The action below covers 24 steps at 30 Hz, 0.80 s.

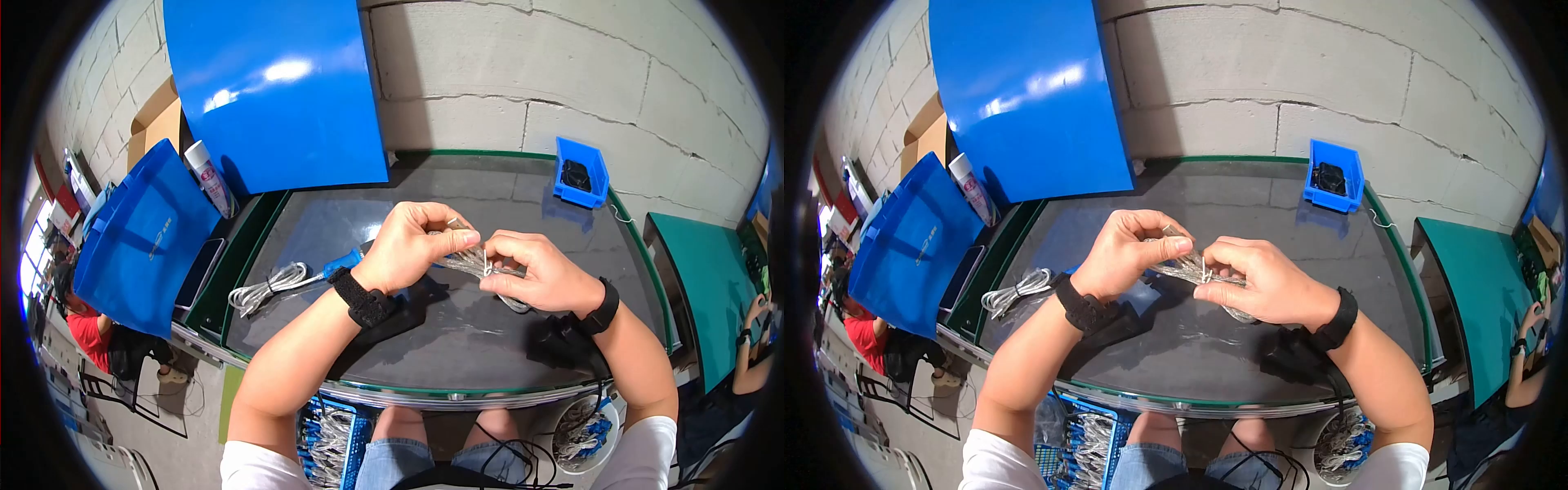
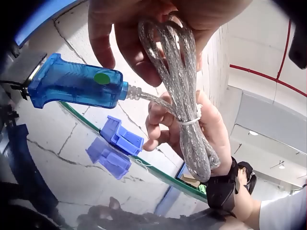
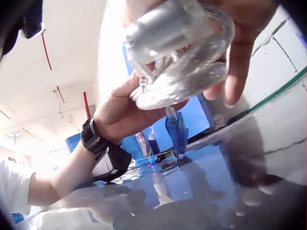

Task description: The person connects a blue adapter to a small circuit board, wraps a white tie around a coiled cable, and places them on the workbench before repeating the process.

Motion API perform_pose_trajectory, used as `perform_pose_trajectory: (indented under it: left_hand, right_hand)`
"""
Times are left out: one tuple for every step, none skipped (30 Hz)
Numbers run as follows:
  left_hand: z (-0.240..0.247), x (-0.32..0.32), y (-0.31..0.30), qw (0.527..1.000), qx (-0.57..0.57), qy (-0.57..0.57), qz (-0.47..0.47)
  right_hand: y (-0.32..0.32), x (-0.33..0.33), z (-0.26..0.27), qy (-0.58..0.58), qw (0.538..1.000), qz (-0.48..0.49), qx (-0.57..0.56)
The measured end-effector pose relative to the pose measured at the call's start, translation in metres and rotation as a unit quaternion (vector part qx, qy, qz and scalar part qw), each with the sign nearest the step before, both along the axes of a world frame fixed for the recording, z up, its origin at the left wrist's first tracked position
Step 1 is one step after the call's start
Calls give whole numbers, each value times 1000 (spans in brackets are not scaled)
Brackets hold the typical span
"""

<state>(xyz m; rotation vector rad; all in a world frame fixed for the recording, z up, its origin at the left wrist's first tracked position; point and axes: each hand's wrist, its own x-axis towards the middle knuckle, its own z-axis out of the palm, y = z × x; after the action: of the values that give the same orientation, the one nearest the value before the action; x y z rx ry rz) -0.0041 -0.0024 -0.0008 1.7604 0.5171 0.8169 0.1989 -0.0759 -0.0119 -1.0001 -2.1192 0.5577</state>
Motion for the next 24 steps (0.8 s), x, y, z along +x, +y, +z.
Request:
perform_pose_trajectory:
  left_hand:
    - [1, -1, 0, 1000, -16, -1, 3]
    - [-1, -1, 2, 1000, -17, -1, 3]
    - [-3, -1, 5, 999, -39, -19, -2]
    - [-5, -1, 7, 997, -61, -38, -7]
    - [-5, -1, 7, 997, -62, -38, -7]
    - [-5, -2, 8, 997, -74, -37, -10]
    - [-5, -2, 8, 996, -87, -35, -13]
    - [-6, -3, 9, 995, -87, -35, -13]
    - [-7, -3, 10, 993, -105, -50, -30]
    - [-8, -4, 10, 989, -122, -65, -47]
    - [-7, -4, 10, 989, -122, -65, -47]
    - [-6, -4, 9, 991, -111, -56, -41]
    - [-6, -3, 9, 993, -99, -48, -35]
    - [-6, -2, 9, 993, -98, -48, -35]
    - [-6, -2, 9, 993, -93, -59, -32]
    - [-7, -2, 10, 993, -87, -70, -28]
    - [-8, -2, 13, 993, -87, -69, -28]
    - [-9, -3, 16, 991, -107, -81, -9]
    - [-8, -4, 20, 987, -128, -92, 10]
    - [-5, -7, 21, 989, -134, -69, 15]
    - [-4, -6, 17, 988, -135, -68, 15]
    - [-3, -3, 12, 990, -95, -84, 56]
    - [-2, 0, 9, 989, -54, -100, 97]
    - [-2, 2, 7, 985, -15, -116, 128]
  right_hand:
    - [0, -1, 0, -13, 1000, -4, 14]
    - [-1, -1, 1, -13, 1000, -4, 13]
    - [-1, -1, 2, -11, 1000, -9, 24]
    - [-1, -1, 3, -10, 999, -15, 34]
    - [-1, -1, 3, -10, 999, -15, 34]
    - [-1, -1, 3, -8, 999, -8, 43]
    - [-1, -1, 4, -5, 999, -1, 53]
    - [-2, -1, 4, -5, 999, -1, 53]
    - [-3, -1, 5, -11, 998, -1, 55]
    - [-3, -2, 6, -16, 998, -2, 58]
    - [-3, -2, 6, -16, 998, -2, 58]
    - [-4, -1, 5, -10, 999, 0, 53]
    - [-3, -1, 5, -5, 999, 0, 48]
    - [-3, -1, 4, -5, 999, 0, 49]
    - [-2, 0, 3, -3, 999, -7, 52]
    - [-1, 0, 2, -1, 998, -12, 56]
    - [0, 2, 2, 0, 998, -13, 56]
    - [2, 4, 1, 24, 998, -23, 51]
    - [3, 8, 1, 48, 997, -34, 46]
    - [4, 14, 4, 30, 999, -38, 8]
    - [4, 13, 4, 30, 999, -38, 7]
    - [4, 12, 4, 80, 993, -59, -64]
    - [3, 12, 4, 129, 979, -81, -134]
    - [7, 14, 1, 133, 976, -92, -143]
